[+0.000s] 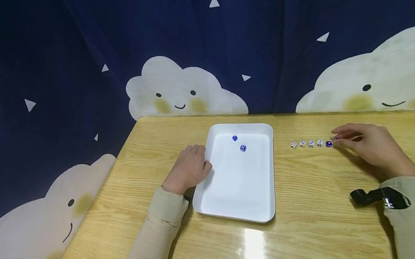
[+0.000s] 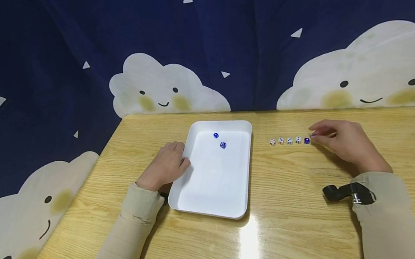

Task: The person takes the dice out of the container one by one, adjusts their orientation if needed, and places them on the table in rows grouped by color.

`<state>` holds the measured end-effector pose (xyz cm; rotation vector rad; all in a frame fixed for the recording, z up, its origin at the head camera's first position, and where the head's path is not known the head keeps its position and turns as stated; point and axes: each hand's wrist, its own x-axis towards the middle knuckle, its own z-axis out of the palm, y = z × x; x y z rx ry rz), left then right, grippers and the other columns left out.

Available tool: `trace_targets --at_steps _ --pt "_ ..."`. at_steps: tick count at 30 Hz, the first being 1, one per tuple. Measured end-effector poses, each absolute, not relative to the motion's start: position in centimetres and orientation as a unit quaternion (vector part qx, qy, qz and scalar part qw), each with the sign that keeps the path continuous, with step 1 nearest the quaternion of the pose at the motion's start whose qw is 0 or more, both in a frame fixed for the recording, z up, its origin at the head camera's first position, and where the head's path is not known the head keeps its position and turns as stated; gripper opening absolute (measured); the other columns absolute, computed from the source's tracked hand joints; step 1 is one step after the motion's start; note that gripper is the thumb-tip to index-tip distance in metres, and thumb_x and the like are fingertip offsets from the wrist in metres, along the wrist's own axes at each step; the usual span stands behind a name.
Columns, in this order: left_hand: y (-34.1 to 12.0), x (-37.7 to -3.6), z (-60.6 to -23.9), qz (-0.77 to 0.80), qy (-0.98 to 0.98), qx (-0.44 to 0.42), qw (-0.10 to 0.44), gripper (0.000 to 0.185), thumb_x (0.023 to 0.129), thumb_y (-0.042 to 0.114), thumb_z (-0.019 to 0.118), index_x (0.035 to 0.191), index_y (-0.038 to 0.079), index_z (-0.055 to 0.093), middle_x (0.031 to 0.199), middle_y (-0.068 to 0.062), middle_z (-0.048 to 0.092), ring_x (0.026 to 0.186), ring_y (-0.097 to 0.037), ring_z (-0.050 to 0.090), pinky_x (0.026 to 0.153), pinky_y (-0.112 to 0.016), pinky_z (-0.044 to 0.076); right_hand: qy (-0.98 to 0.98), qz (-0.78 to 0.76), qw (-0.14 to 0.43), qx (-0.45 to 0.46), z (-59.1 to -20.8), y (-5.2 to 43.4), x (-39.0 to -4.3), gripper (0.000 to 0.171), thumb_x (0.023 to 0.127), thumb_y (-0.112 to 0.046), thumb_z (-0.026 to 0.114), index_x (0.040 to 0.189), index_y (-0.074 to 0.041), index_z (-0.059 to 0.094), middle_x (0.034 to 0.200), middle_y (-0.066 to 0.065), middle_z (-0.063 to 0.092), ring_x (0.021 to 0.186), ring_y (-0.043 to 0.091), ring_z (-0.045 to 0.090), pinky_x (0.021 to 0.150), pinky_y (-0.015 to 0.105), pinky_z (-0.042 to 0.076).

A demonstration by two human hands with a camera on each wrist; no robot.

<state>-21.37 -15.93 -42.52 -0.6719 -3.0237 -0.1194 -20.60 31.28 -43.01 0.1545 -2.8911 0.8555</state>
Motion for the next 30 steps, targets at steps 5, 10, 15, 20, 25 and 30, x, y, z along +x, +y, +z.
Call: trace_targets --at_steps 5,10,15,20,25,30 --pt "-16.0 -21.4 -42.5 -0.039 -0.975 -0.218 0.021 0.023 0.096 0.021 0.048 0.098 0.0 0.057 0.091 -0.013 0.058 0.081 -0.029 0.049 0.076 -0.039 0.045 -0.956 0.28 0.07 0.055 -43.1 31.3 -20.6 0.027 0.095 -0.026 0.074 0.119 -0.015 0.076 0.107 0.011 0.079 0.081 -0.023 0.049 0.071 0.006 0.041" --pt "-15.9 -21.4 -42.4 -0.04 -0.975 -0.217 0.017 0.023 0.097 0.021 0.048 0.1 -0.001 0.056 0.092 -0.013 0.058 0.082 -0.029 0.049 0.076 -0.04 0.045 -0.958 0.274 0.07 0.044 -43.5 31.1 -20.9 0.027 0.096 -0.029 0.072 0.118 -0.014 0.076 0.109 0.013 0.079 0.095 0.015 0.07 0.074 0.017 0.045" --pt "-15.9 -21.5 -42.4 -0.037 -0.974 -0.223 0.024 0.022 0.096 0.02 0.049 0.097 -0.001 0.056 0.09 -0.013 0.058 0.08 -0.029 0.049 0.074 -0.039 0.045 -0.958 0.28 0.063 0.024 -43.9 30.9 -21.3 0.028 0.098 -0.029 0.07 0.119 -0.011 0.076 0.112 0.017 0.077 0.104 0.036 0.069 0.082 0.04 0.049" --pt "-15.9 -21.4 -42.4 -0.038 -0.973 -0.224 0.027 0.022 0.096 0.02 0.048 0.097 0.0 0.056 0.09 -0.013 0.058 0.079 -0.028 0.048 0.074 -0.038 0.045 -0.957 0.286 0.053 0.018 -43.8 30.7 -21.2 0.029 0.098 -0.028 0.07 0.12 -0.009 0.074 0.114 0.021 0.076 0.106 0.039 0.068 0.088 0.053 0.051" --pt "-15.9 -21.4 -42.4 -0.039 -0.973 -0.226 0.028 0.022 0.096 0.02 0.049 0.098 -0.001 0.057 0.09 -0.014 0.059 0.08 -0.028 0.049 0.075 -0.039 0.045 -0.957 0.285 0.036 0.034 -43.5 31.2 -20.9 0.033 0.098 -0.027 0.07 0.125 -0.009 0.071 0.114 0.022 0.075 0.107 0.042 0.069 0.092 0.061 0.05" --pt "-15.9 -21.4 -42.4 -0.04 -0.973 -0.226 0.027 0.022 0.096 0.02 0.049 0.098 -0.001 0.056 0.09 -0.014 0.059 0.079 -0.028 0.049 0.075 -0.039 0.045 -0.96 0.274 0.023 0.052 -43.3 31.7 -20.7 0.035 0.097 -0.025 0.071 0.128 -0.009 0.07 0.113 0.019 0.076 0.107 0.041 0.07 0.091 0.056 0.051"
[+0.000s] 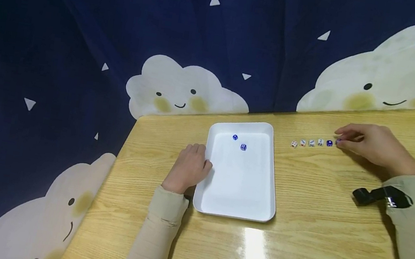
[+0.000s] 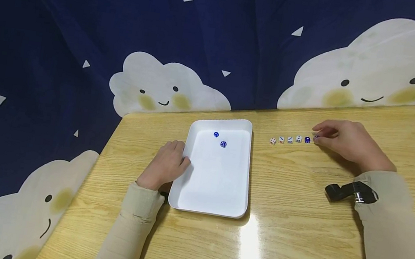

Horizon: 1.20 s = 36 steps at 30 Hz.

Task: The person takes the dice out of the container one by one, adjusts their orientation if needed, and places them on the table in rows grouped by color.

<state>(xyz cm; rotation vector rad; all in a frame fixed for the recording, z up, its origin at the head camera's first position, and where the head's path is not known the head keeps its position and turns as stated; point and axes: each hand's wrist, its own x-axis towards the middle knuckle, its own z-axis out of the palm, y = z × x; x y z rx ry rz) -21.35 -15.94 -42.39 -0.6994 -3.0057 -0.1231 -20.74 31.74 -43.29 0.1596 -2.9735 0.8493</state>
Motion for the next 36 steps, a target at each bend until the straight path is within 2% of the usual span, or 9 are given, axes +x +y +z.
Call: trace_targets --at_steps 6,14,17,20,23,26,31,33,36 --pt "-15.9 -21.3 -42.3 -0.04 -0.974 -0.224 0.02 0.024 0.097 0.021 0.048 0.1 -0.001 0.056 0.092 -0.014 0.059 0.082 -0.029 0.049 0.077 -0.039 0.046 -0.964 0.259 0.023 0.057 -43.1 32.1 -20.8 0.034 0.095 -0.026 0.073 0.126 -0.012 0.072 0.11 0.015 0.078 0.105 0.039 0.073 0.082 0.038 0.054" --pt "-15.6 -21.4 -42.4 -0.044 -0.973 -0.223 0.024 0.022 0.097 0.02 0.049 0.099 -0.001 0.056 0.089 -0.012 0.058 0.08 -0.028 0.049 0.075 -0.037 0.045 -0.961 0.273 0.028 0.02 -42.4 32.1 -20.9 0.04 0.101 -0.034 0.064 0.129 -0.007 0.069 0.117 0.024 0.073 0.108 0.047 0.067 0.088 0.061 0.05" --pt "-15.4 -21.5 -42.4 -0.045 -0.973 -0.226 0.021 0.022 0.097 0.02 0.048 0.099 0.0 0.056 0.089 -0.012 0.057 0.08 -0.027 0.048 0.074 -0.037 0.044 -0.96 0.275 0.056 0.016 -41.8 32.0 -20.7 0.039 0.101 -0.036 0.064 0.127 -0.009 0.07 0.119 0.024 0.073 0.103 0.046 0.069 0.081 0.046 0.054" --pt "-15.2 -21.5 -42.3 -0.043 -0.973 -0.228 0.018 0.022 0.097 0.02 0.047 0.099 -0.001 0.056 0.089 -0.012 0.057 0.08 -0.027 0.048 0.074 -0.036 0.044 -0.957 0.278 0.083 0.022 -41.0 31.7 -20.7 0.037 0.1 -0.037 0.064 0.126 -0.011 0.072 0.119 0.022 0.074 0.098 0.043 0.071 0.072 0.027 0.048" --pt "-15.2 -21.6 -42.3 -0.043 -0.972 -0.23 0.021 0.022 0.097 0.02 0.048 0.098 -0.001 0.056 0.088 -0.012 0.057 0.079 -0.027 0.048 0.073 -0.036 0.044 -0.955 0.277 0.098 0.032 -40.1 30.9 -20.6 0.035 0.1 -0.036 0.064 0.126 -0.013 0.072 0.118 0.02 0.075 0.099 0.041 0.07 0.072 0.024 0.041" --pt "-15.4 -21.6 -42.2 -0.04 -0.972 -0.231 0.022 0.022 0.097 0.02 0.048 0.097 -0.001 0.056 0.087 -0.012 0.056 0.079 -0.027 0.048 0.073 -0.036 0.044 -0.957 0.261 0.118 0.053 -39.5 29.9 -20.6 0.033 0.1 -0.033 0.066 0.124 -0.013 0.073 0.114 0.018 0.077 0.096 0.032 0.069 0.074 0.024 0.042" --pt "-15.5 -21.7 -42.1 -0.035 -0.972 -0.233 0.022 0.022 0.098 0.02 0.048 0.096 0.0 0.056 0.086 -0.011 0.056 0.079 -0.027 0.048 0.073 -0.035 0.044 -0.952 0.249 0.152 0.093 -38.9 28.2 -20.5 0.027 0.096 -0.028 0.071 0.119 -0.015 0.076 0.105 0.013 0.08 0.086 -0.009 0.056 0.072 0.012 0.04" --pt "-15.4 -21.8 -42.1 -0.034 -0.972 -0.233 0.02 0.022 0.098 0.02 0.048 0.097 -0.001 0.056 0.087 -0.012 0.057 0.08 -0.027 0.049 0.074 -0.036 0.044 -0.951 0.248 0.154 0.105 -38.7 27.5 -20.5 0.025 0.096 -0.026 0.072 0.119 -0.016 0.076 0.104 0.012 0.08 0.087 -0.008 0.058 0.074 0.014 0.042" --pt "-15.3 -21.8 -42.1 -0.032 -0.972 -0.233 0.013 0.023 0.098 0.02 0.047 0.099 -0.001 0.057 0.091 -0.013 0.058 0.084 -0.029 0.051 0.077 -0.038 0.046 -0.95 0.239 0.156 0.124 -38.5 26.2 -20.4 0.024 0.095 -0.022 0.073 0.117 -0.015 0.076 0.103 0.01 0.08 0.094 0.015 0.068 0.076 0.024 0.047"
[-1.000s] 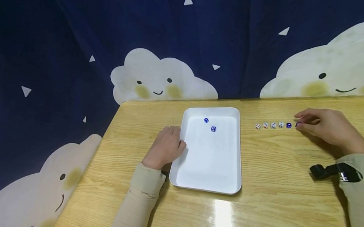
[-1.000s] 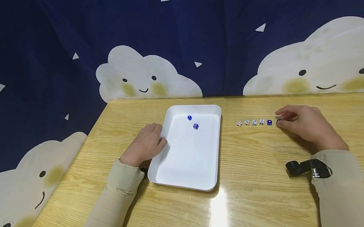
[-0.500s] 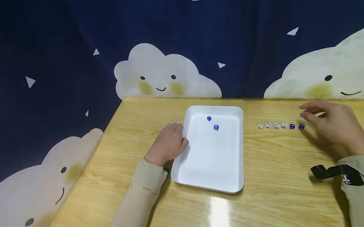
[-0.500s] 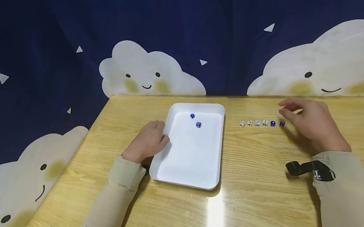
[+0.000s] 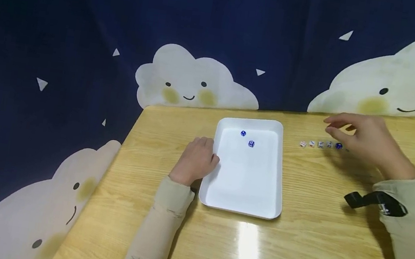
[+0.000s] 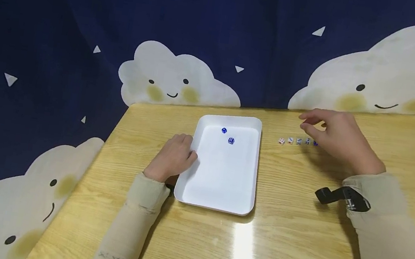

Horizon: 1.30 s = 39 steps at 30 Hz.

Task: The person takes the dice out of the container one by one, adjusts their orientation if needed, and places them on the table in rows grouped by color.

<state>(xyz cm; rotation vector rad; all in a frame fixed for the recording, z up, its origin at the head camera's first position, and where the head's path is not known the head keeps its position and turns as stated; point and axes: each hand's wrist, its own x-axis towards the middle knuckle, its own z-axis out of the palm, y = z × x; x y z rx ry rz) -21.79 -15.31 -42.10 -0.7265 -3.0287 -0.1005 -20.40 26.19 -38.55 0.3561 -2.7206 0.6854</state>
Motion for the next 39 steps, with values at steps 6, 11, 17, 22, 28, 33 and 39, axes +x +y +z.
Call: trace_targets --at_steps 6,11,17,22,28,33,39 --pt "-14.6 -21.9 -42.4 -0.028 -0.972 -0.234 0.009 0.025 0.099 0.02 0.047 0.104 -0.002 0.058 0.095 -0.014 0.06 0.088 -0.03 0.053 0.081 -0.039 0.048 -0.945 0.247 0.14 0.162 -38.2 23.6 -20.3 0.024 0.094 -0.02 0.072 0.117 -0.013 0.076 0.105 0.009 0.08 0.101 0.029 0.071 0.08 0.042 0.053" --pt "-14.3 -22.0 -42.6 -0.027 -0.971 -0.239 0.018 0.025 0.098 0.02 0.048 0.103 -0.002 0.059 0.093 -0.013 0.06 0.085 -0.029 0.054 0.08 -0.039 0.048 -0.941 0.261 0.109 0.185 -37.5 21.2 -20.7 0.024 0.096 -0.023 0.071 0.117 -0.014 0.076 0.106 0.008 0.079 0.101 0.028 0.071 0.086 0.049 0.054" --pt "-14.4 -22.2 -42.4 -0.026 -0.97 -0.242 0.017 0.024 0.098 0.02 0.047 0.1 -0.001 0.058 0.09 -0.012 0.058 0.082 -0.028 0.051 0.077 -0.037 0.047 -0.941 0.264 0.085 0.195 -36.0 18.8 -21.6 0.027 0.098 -0.027 0.069 0.12 -0.013 0.074 0.113 0.01 0.077 0.104 0.028 0.07 0.088 0.05 0.054" --pt "-14.4 -22.2 -42.4 -0.025 -0.973 -0.231 0.001 0.027 0.099 0.022 0.045 0.106 -0.001 0.058 0.095 -0.012 0.059 0.087 -0.028 0.052 0.081 -0.037 0.048 -0.94 0.269 0.047 0.207 -35.8 16.9 -23.1 0.029 0.098 -0.027 0.069 0.122 -0.012 0.074 0.113 0.011 0.077 0.104 0.027 0.07 0.088 0.046 0.054" --pt "-14.1 -22.2 -42.6 -0.024 -0.973 -0.228 -0.007 0.028 0.1 0.023 0.045 0.107 -0.001 0.058 0.097 -0.012 0.06 0.089 -0.028 0.054 0.083 -0.038 0.048 -0.937 0.293 0.013 0.19 -36.5 15.1 -24.4 0.027 0.097 -0.027 0.07 0.121 -0.015 0.075 0.113 0.008 0.078 0.098 0.023 0.066 0.084 0.04 0.053" --pt "-14.0 -22.1 -42.7 -0.02 -0.972 -0.233 -0.007 0.027 0.1 0.022 0.046 0.106 -0.001 0.058 0.096 -0.012 0.061 0.09 -0.029 0.056 0.083 -0.038 0.049 -0.934 0.306 -0.015 0.186 -37.4 13.8 -25.2 0.028 0.096 -0.024 0.071 0.122 -0.013 0.074 0.113 0.009 0.078 0.097 0.024 0.065 0.083 0.038 0.053" --pt "-14.2 -22.1 -42.5 -0.016 -0.972 -0.233 0.001 0.027 0.1 0.023 0.047 0.105 -0.001 0.059 0.096 -0.013 0.061 0.089 -0.03 0.056 0.082 -0.039 0.05 -0.929 0.319 -0.01 0.188 -38.7 12.5 -26.2 0.026 0.094 -0.02 0.073 0.118 -0.011 0.076 0.107 0.009 0.078 0.094 0.024 0.065 0.084 0.037 0.051"
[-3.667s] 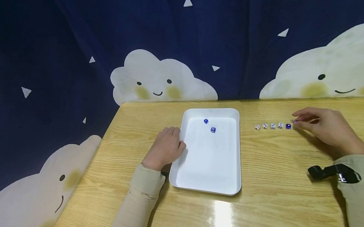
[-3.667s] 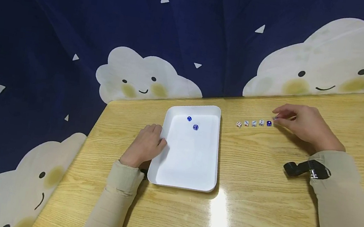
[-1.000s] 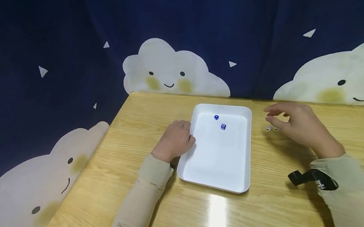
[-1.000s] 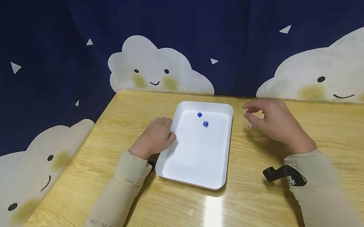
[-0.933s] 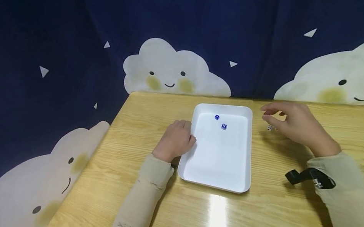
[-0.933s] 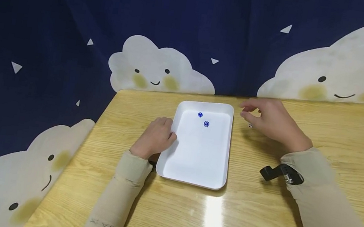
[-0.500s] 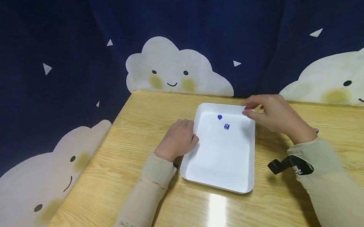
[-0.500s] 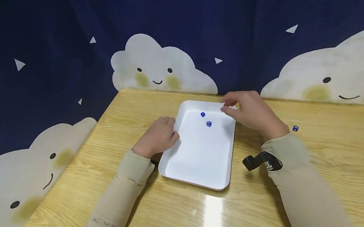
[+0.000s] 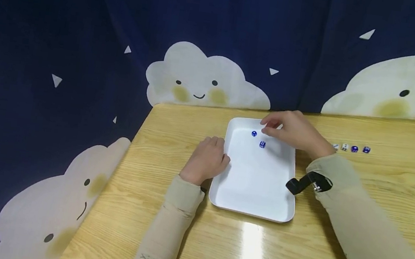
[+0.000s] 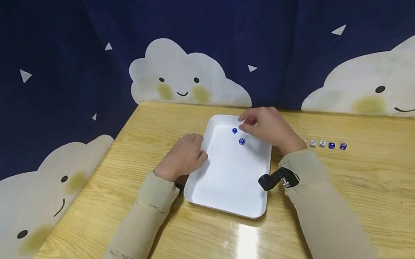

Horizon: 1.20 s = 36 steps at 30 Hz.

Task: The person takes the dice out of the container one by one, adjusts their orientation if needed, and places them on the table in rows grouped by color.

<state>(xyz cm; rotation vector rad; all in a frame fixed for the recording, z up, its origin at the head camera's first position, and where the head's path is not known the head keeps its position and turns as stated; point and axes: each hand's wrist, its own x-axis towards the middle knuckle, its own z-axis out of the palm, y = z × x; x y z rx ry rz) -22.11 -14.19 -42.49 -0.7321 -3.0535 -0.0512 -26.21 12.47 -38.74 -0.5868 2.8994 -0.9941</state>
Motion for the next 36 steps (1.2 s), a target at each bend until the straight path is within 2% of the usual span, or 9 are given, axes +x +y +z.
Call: trace_targets --at_steps 12,23,30,36 --pt "-14.3 -22.2 -42.4 -0.024 -0.972 -0.234 0.001 0.024 0.099 0.022 0.047 0.102 0.0 0.057 0.095 -0.012 0.061 0.087 -0.029 0.056 0.08 -0.038 0.049 0.927 -0.316 0.019 -0.203 -40.6 11.4 -26.8 0.022 0.091 -0.017 0.076 0.112 -0.011 0.077 0.099 0.005 0.079 0.086 0.02 0.064 0.08 0.033 0.05" --pt "-14.2 -22.2 -42.3 -0.022 -0.972 -0.232 -0.004 0.025 0.1 0.022 0.047 0.104 0.0 0.057 0.096 -0.012 0.06 0.086 -0.027 0.053 0.081 -0.036 0.048 0.931 -0.296 0.033 -0.211 -41.5 11.0 -26.5 0.026 0.087 -0.015 0.078 0.112 -0.009 0.076 0.096 0.006 0.076 0.088 0.021 0.065 0.084 0.037 0.05" --pt "-14.2 -22.3 -42.4 -0.023 -0.972 -0.235 -0.003 0.023 0.1 0.021 0.046 0.103 0.0 0.057 0.095 -0.012 0.06 0.086 -0.027 0.053 0.082 -0.037 0.047 0.933 -0.275 0.018 -0.233 -42.2 11.0 -26.5 0.027 0.083 -0.011 0.081 0.11 -0.009 0.076 0.094 0.007 0.074 0.088 0.021 0.064 0.084 0.039 0.05" --pt "-14.3 -22.3 -42.5 -0.021 -0.973 -0.23 -0.005 0.025 0.099 0.022 0.047 0.105 0.0 0.057 0.096 -0.011 0.06 0.086 -0.027 0.052 0.082 -0.037 0.047 0.935 -0.264 0.023 -0.234 -42.5 10.7 -26.5 0.026 0.084 -0.008 0.08 0.11 -0.008 0.077 0.093 0.007 0.073 0.088 0.021 0.062 0.084 0.04 0.051"
